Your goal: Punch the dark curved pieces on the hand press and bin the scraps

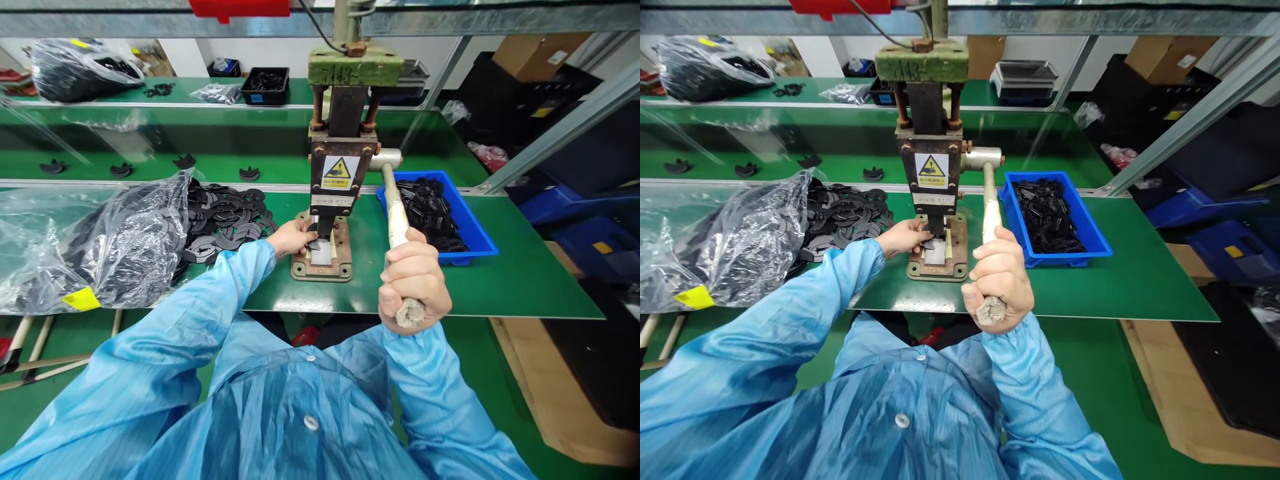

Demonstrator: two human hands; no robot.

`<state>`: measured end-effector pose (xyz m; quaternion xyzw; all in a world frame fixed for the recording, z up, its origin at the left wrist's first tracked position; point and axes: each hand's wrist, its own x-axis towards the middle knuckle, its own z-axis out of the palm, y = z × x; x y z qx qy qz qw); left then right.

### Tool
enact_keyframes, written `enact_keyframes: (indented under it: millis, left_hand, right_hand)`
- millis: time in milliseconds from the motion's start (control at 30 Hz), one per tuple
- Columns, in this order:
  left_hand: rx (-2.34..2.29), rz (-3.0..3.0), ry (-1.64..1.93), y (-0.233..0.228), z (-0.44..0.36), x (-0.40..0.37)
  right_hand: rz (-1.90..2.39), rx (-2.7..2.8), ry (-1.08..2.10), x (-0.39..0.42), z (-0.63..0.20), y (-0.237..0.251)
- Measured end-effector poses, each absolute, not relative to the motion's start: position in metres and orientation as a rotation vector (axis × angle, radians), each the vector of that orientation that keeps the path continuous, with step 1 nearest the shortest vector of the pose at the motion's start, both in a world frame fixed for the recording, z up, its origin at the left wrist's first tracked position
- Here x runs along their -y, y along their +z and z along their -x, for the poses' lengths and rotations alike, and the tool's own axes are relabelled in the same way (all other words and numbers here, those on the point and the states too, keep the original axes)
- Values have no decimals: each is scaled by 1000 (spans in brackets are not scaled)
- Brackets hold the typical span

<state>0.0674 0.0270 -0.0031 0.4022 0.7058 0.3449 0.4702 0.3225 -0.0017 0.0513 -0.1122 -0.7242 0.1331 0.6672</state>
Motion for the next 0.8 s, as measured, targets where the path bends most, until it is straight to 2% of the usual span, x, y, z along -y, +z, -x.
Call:
enact_keyframes:
  millis: [133,233,367,467,533,667,800]
  left_hand:
    - [-1548,-1080,1009,-1,-64,-6]
    - [-1359,-1311,1041,8,-34,15]
    - [-1786,-1484,1057,12,43,49]
    - [-2125,-1653,802,1,92,77]
    - [-2154,-1851,614,-10,108,92]
    - [-2111,-2127,389,-30,102,100]
    - [-2231,-2121,253,-34,85,94]
  right_hand:
    - [251,1664,300,2,-325,53]
    - [246,1677,297,2,-325,54]
    - [222,1642,251,0,-322,55]
    - [228,1617,245,-3,-319,54]
    - [240,1610,253,-4,-318,53]
    - [259,1598,247,-4,-316,54]
    - [254,1608,236,-5,-318,55]
